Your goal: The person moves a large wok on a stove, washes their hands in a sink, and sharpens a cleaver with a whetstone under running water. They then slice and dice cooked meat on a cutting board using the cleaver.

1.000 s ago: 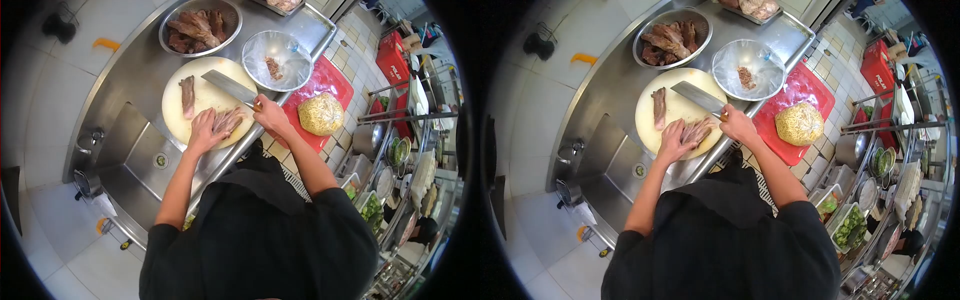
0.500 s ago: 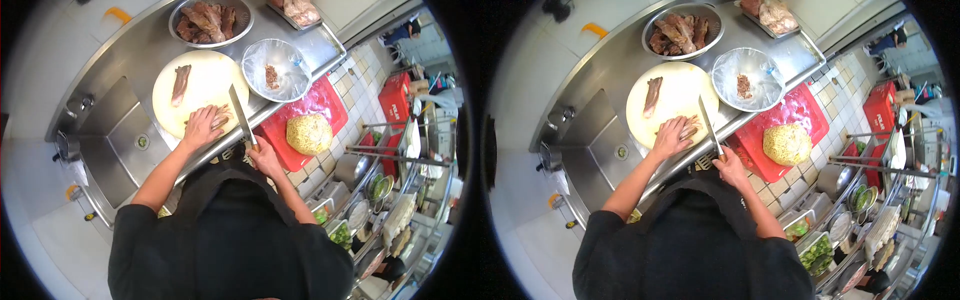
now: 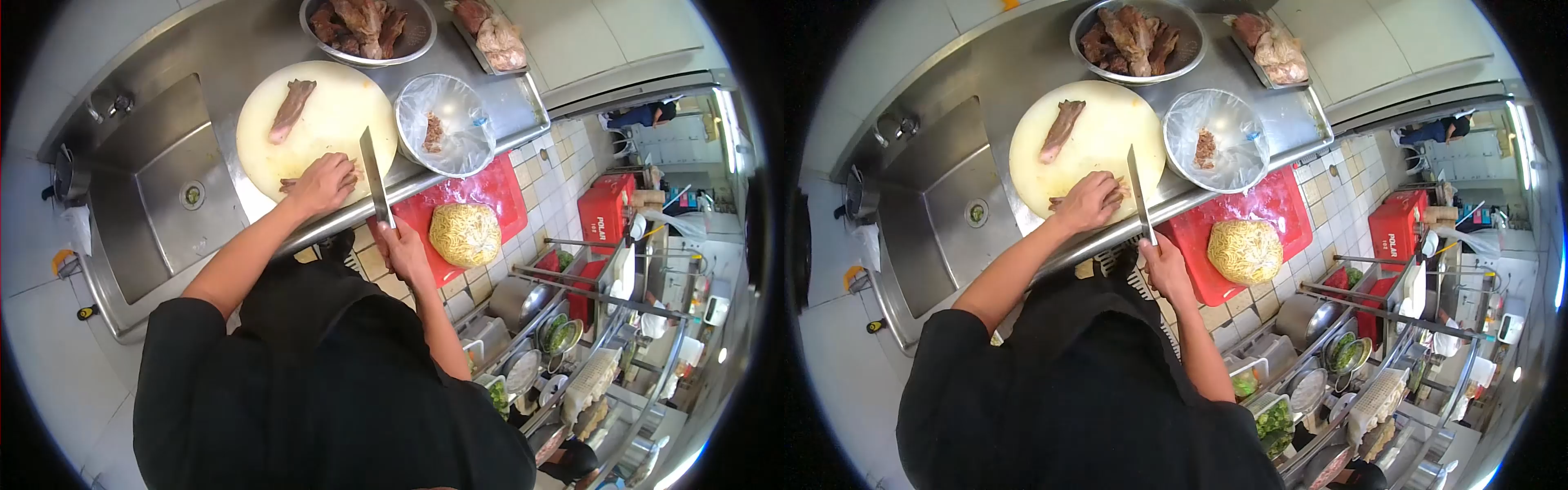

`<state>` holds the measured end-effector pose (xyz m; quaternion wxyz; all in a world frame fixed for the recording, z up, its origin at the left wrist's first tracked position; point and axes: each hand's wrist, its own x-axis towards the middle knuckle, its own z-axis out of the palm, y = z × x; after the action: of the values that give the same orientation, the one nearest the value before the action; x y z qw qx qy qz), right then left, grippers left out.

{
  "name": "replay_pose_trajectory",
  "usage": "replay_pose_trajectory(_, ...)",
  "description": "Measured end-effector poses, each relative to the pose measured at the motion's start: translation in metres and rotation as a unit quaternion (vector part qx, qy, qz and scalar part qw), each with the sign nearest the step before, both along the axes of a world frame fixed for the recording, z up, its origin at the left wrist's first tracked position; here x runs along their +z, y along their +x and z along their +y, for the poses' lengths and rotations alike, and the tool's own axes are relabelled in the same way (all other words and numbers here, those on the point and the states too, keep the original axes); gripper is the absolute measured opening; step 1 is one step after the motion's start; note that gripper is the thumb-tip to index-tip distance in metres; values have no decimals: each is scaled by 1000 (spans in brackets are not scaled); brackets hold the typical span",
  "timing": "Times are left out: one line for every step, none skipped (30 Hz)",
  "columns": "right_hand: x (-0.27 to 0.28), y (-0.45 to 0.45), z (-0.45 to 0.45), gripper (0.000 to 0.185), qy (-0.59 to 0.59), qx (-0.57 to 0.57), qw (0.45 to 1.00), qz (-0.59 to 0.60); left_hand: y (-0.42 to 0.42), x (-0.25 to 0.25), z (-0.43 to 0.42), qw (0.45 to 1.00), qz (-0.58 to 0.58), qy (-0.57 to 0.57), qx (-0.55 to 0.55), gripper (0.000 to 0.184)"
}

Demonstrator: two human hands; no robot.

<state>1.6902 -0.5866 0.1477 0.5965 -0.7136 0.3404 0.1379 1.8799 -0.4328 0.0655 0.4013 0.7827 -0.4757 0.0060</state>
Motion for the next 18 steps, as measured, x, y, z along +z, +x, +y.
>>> replay_pose_trajectory(7, 3, 1, 44, -4, -7, 1000, 10, 2, -2, -2, 1000, 6, 17, -6, 32)
replay_pose_trajectory(10, 0, 3, 55, -21, -2, 1000, 9, 5, -5, -4, 999, 12, 33, -14, 29)
replay_pose_trajectory(12, -2, 4, 55, -29, 1, 999, 15, 5, -5, -7, 998, 19, 50, -22, 27)
replay_pose_trajectory(12, -4, 4, 56, -36, 4, 999, 22, 5, -6, -8, 999, 9, 40, -18, 25)
replay_pose_trajectory(13, -5, 4, 57, -43, 7, 999, 29, 4, -7, -9, 999, -1, 31, -15, 23)
replay_pose_trajectory(13, -6, 4, 57, -57, 18, 998, 36, 3, -8, -10, 1000, -11, 22, -11, 22)
replay_pose_trajectory(15, -7, 3, 56, -64, 23, 997, 41, 3, -9, -11, 1000, -9, 21, -9, 21)
replay_pose_trajectory(18, -8, 3, 56, -70, 28, 996, 46, 3, -11, -13, 1000, -8, 20, -7, 21)
replay_pose_trajectory(19, -9, 3, 55, -75, 35, 995, 50, 3, -10, -14, 1000, -7, 20, -5, 21)
replay_pose_trajectory(19, -11, 2, 54, -87, 38, 995, 43, 3, -9, -14, 1000, -4, 27, -6, 20)
replay_pose_trajectory(18, -13, 2, 53, -99, 41, 994, 36, 3, -9, -14, 999, -1, 34, -7, 20)
replay_pose_trajectory(17, -13, 2, 52, -110, 45, 993, 29, 3, -8, -13, 999, 1, 42, -7, 20)
replay_pose_trajectory(12, -8, 0, 52, -121, 56, 991, 26, 3, -10, -11, 999, 5, 42, -7, 20)
replay_pose_trajectory(4, -1, -2, 51, -133, 65, 989, 24, 3, -11, -10, 999, 9, 42, -9, 20)
replay_pose_trajectory(0, 6, -3, 51, -145, 73, 986, 21, 2, -13, -10, 999, 14, 41, -11, 19)
replay_pose_trajectory(0, 15, -5, 51, -141, 78, 987, 27, 1, -12, -10, 999, 16, 39, -10, 19)
replay_pose_trajectory(5, 27, -6, 50, -138, 83, 986, 32, 1, -11, -9, 999, 17, 36, -9, 18)
replay_pose_trajectory(10, 33, -5, 50, -135, 86, 987, 35, 1, -9, -9, 999, 16, 33, -9, 18)
